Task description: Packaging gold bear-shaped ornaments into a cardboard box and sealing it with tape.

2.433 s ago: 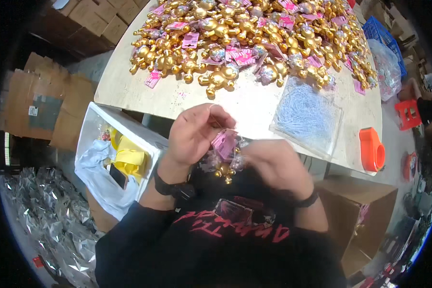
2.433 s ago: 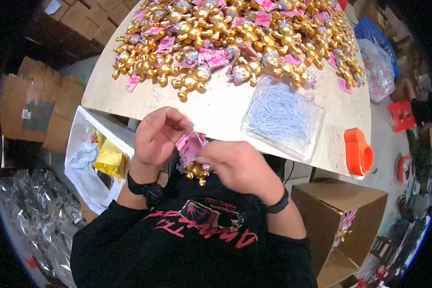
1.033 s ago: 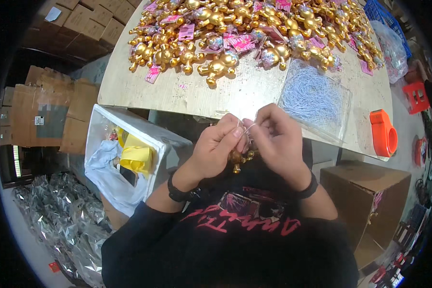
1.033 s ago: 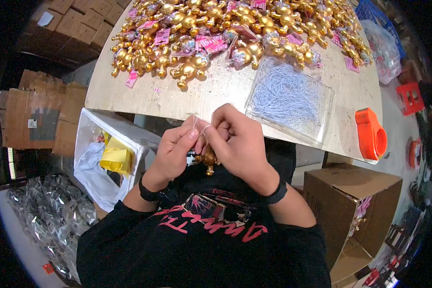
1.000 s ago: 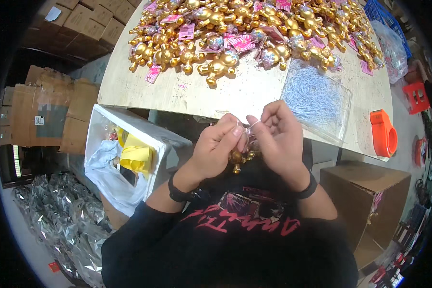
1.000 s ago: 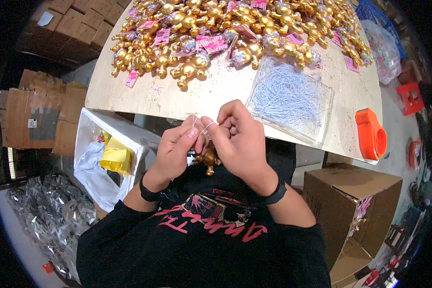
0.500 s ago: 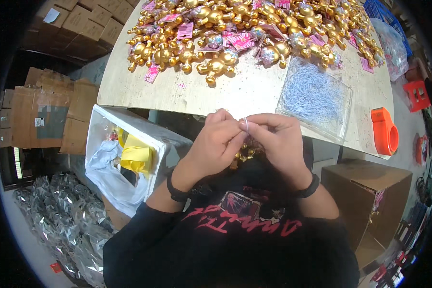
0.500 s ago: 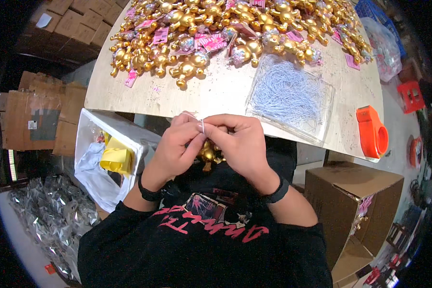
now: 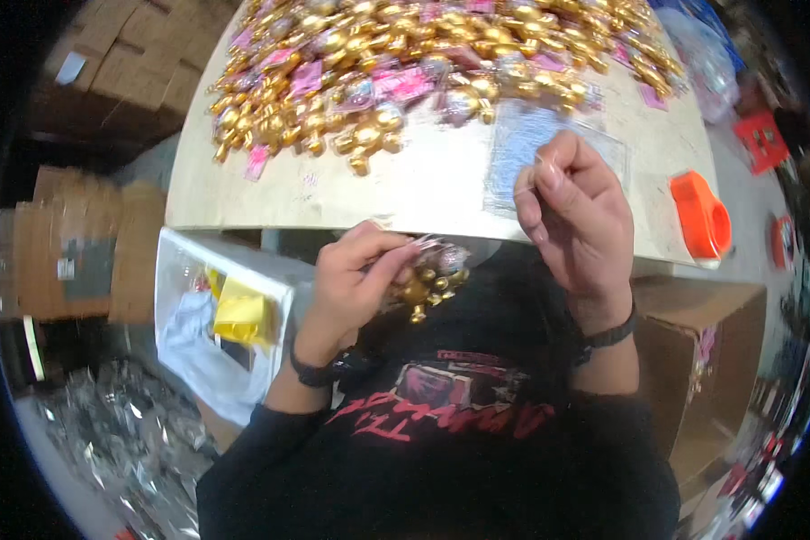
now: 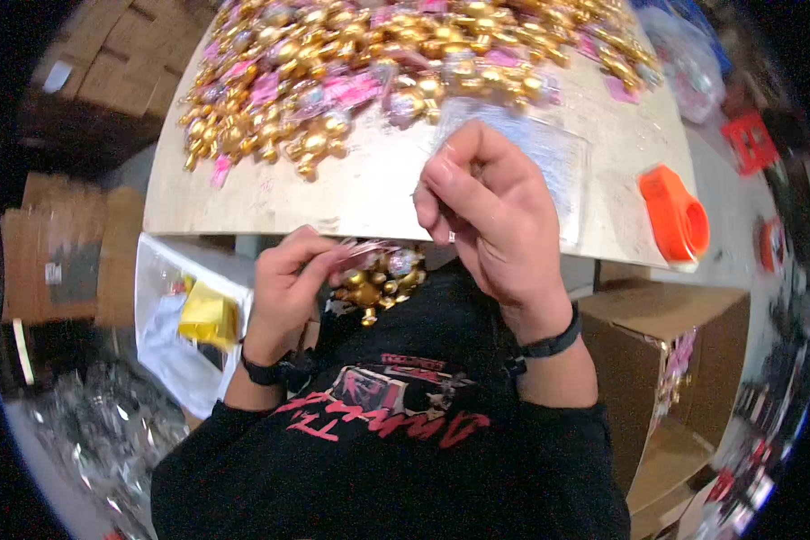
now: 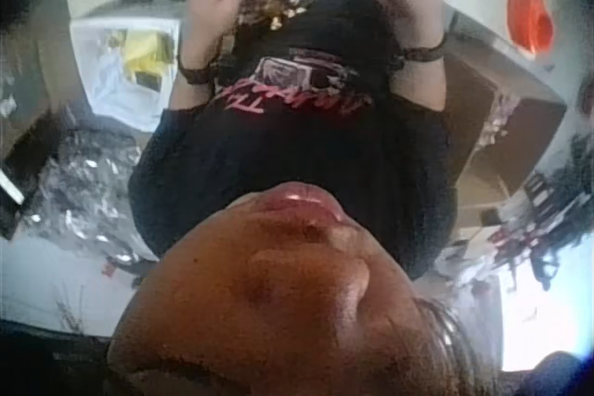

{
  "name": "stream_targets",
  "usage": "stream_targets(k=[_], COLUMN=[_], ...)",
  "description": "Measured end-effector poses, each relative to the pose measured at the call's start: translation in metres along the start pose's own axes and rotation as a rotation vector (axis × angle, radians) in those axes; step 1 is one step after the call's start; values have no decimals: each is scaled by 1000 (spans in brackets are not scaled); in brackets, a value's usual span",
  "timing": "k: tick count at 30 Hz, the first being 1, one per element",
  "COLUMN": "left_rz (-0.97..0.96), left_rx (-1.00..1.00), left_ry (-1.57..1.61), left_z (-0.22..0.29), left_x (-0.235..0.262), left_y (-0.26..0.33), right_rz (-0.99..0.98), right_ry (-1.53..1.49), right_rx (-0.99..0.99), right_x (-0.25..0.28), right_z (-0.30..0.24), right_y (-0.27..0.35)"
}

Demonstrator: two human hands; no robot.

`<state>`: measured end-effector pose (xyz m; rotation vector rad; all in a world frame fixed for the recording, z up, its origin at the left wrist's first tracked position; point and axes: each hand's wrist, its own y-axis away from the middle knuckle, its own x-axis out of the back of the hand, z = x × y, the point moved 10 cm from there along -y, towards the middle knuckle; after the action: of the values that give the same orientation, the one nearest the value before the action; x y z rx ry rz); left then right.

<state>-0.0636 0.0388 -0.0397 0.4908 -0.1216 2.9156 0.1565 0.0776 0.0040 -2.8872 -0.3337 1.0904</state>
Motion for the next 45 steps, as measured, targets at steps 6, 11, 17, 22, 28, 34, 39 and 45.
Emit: stream_targets(k=[6, 11, 17, 22, 28, 34, 39, 45], left_rz=[-164, -291, -343, -400, -184, -607, -1093, -872], left_rx=[-235, -296, -338, -678, -1025, -1226, -674, -532], left_ry=[44, 121, 113, -9, -44, 29, -214, -308], left_z=[62, 92, 151, 251, 385, 444, 353, 241], left_x=[-25, -51, -65, -40, -65, -245, -377, -284], left_y=[4, 18, 5, -33, -83, -24, 50, -28], right_rz=[-261, -328, -290, -875, -921, -781, -657, -536], right_ry=[-375, -717, -392, -52, 238, 269, 315, 319], right_rx=[171, 293, 474, 394, 386, 482, 501, 483], right_x=[-24, -19, 0, -75, -89, -84, -58, -36], right_z=[-55, -79, -139, -124, -97, -115, -120, -119], right_y=[18, 57, 144, 221, 236, 237, 230, 212])
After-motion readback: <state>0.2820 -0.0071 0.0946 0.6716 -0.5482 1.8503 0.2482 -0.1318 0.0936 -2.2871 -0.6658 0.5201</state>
